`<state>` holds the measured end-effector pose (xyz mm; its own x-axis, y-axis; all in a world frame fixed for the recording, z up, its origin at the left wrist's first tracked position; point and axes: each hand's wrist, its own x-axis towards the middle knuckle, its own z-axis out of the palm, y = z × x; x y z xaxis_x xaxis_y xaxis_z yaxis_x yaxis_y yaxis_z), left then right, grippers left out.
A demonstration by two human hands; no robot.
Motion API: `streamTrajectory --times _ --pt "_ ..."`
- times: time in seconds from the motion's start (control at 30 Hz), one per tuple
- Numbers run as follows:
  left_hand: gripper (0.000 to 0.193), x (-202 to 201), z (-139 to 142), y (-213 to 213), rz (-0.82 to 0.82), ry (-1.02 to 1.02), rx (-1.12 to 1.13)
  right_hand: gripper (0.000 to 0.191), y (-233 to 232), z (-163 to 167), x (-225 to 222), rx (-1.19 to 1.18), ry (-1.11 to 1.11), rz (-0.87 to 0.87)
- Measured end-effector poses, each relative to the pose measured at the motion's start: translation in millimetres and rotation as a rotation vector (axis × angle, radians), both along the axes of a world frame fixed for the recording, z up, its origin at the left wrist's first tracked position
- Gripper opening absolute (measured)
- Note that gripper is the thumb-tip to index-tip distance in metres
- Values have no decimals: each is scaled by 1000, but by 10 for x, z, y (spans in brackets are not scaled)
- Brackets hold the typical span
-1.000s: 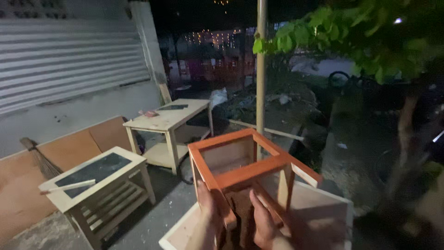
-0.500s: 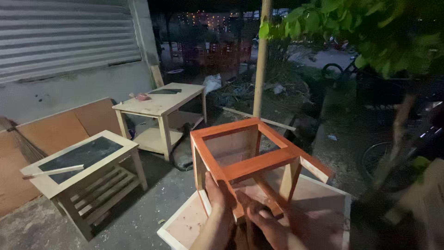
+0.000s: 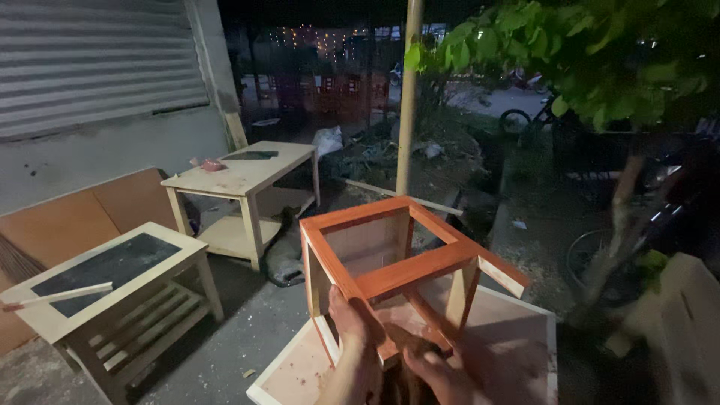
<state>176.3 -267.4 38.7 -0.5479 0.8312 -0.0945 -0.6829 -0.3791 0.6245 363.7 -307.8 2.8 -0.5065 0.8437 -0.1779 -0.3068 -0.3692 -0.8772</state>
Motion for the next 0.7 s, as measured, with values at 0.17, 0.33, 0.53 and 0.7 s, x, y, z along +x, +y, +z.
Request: streamTrajectory --times 0.17,0.33,0.53,0.7 --pt "60 -68 -72 3 -36 79 22 81 23 272 -422 260 -247 44" --pt "61 -77 -12 -19 45 288 -65 79 -275 209 -183 215 -216 48" --pt "57 18 79 -44 -67 -26 42 75 -225 77 126 0 103 -283" --pt "59 -74 -122 49 56 367 -124 71 -9 161 -327 130 -24 -293"
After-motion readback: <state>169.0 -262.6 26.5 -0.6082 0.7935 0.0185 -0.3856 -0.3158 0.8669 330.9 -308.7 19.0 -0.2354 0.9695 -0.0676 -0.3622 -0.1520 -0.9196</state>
